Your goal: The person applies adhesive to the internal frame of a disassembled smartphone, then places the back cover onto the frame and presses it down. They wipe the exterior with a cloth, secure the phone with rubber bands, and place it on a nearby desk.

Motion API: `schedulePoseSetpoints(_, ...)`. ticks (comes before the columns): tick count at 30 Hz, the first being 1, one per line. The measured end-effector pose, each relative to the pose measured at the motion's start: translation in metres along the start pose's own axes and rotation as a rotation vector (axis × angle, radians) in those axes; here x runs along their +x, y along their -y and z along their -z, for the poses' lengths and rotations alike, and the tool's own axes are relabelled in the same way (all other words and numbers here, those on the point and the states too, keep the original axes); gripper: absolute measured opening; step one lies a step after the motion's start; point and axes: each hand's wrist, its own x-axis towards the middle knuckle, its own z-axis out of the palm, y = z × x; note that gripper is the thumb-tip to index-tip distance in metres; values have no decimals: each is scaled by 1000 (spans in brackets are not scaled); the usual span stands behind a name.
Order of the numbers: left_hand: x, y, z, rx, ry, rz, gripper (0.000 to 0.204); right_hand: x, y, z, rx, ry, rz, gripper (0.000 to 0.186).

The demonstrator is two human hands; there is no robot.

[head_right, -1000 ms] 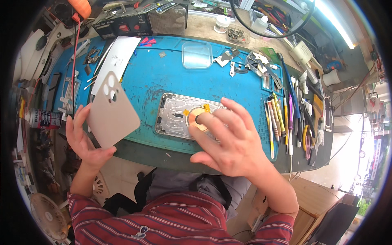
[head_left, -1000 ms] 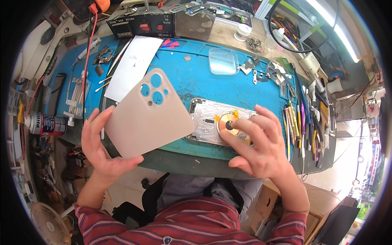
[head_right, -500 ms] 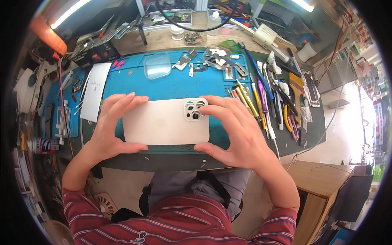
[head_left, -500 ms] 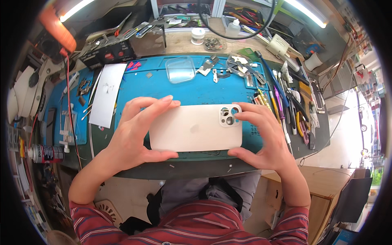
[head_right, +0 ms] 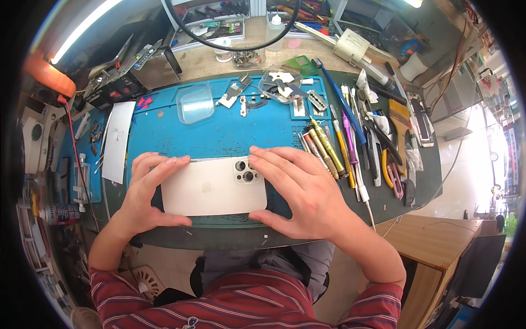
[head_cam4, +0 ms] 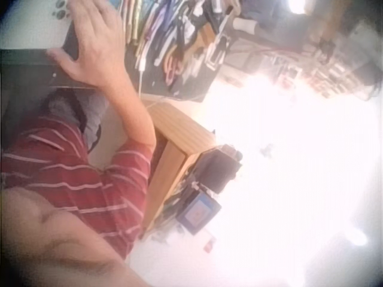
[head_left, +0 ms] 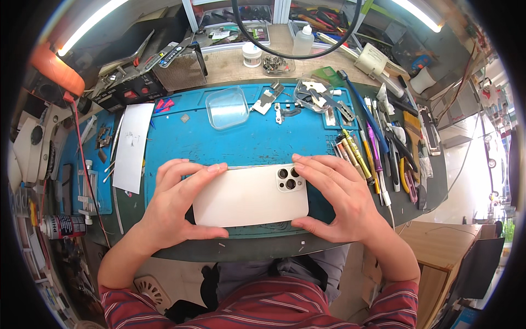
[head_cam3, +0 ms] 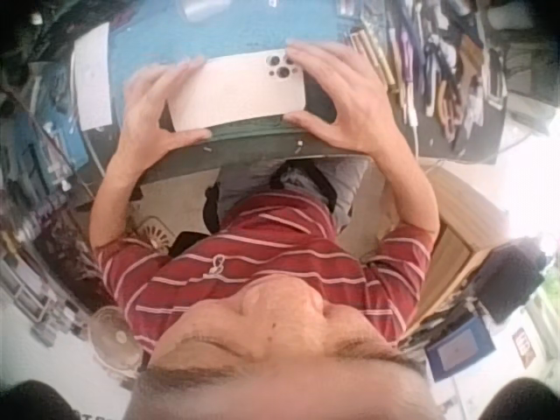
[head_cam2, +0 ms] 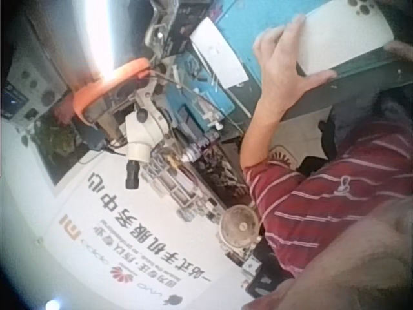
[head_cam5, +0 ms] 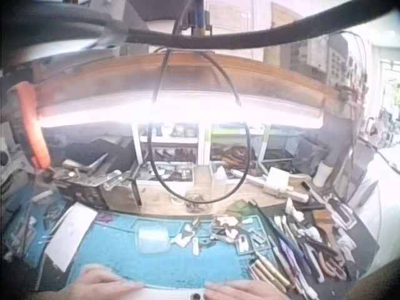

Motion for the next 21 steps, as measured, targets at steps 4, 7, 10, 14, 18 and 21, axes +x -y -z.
schedulePoseSetpoints(4,1,4,-2,-26,9,-8,99,0,-1,-1,-5,18,-19,73)
schedulePoseSetpoints(7,2,4,-2,-43,15,4,99,0,0,-1,-7,34,-35,74)
schedulePoseSetpoints(10,2,5,-2,-51,31,18,101,0,0,0,-13,47,-37,76)
schedulePoseSetpoints(14,3,3,-2,-39,39,28,102,-1,-2,-1,-7,48,-39,78)
schedulePoseSetpoints(18,4,3,-3,-30,47,30,104,-2,-2,-1,-10,51,-36,80)
schedulePoseSetpoints(21,4,2,-3,-30,57,45,104,-2,-2,-1,-17,57,-32,81)
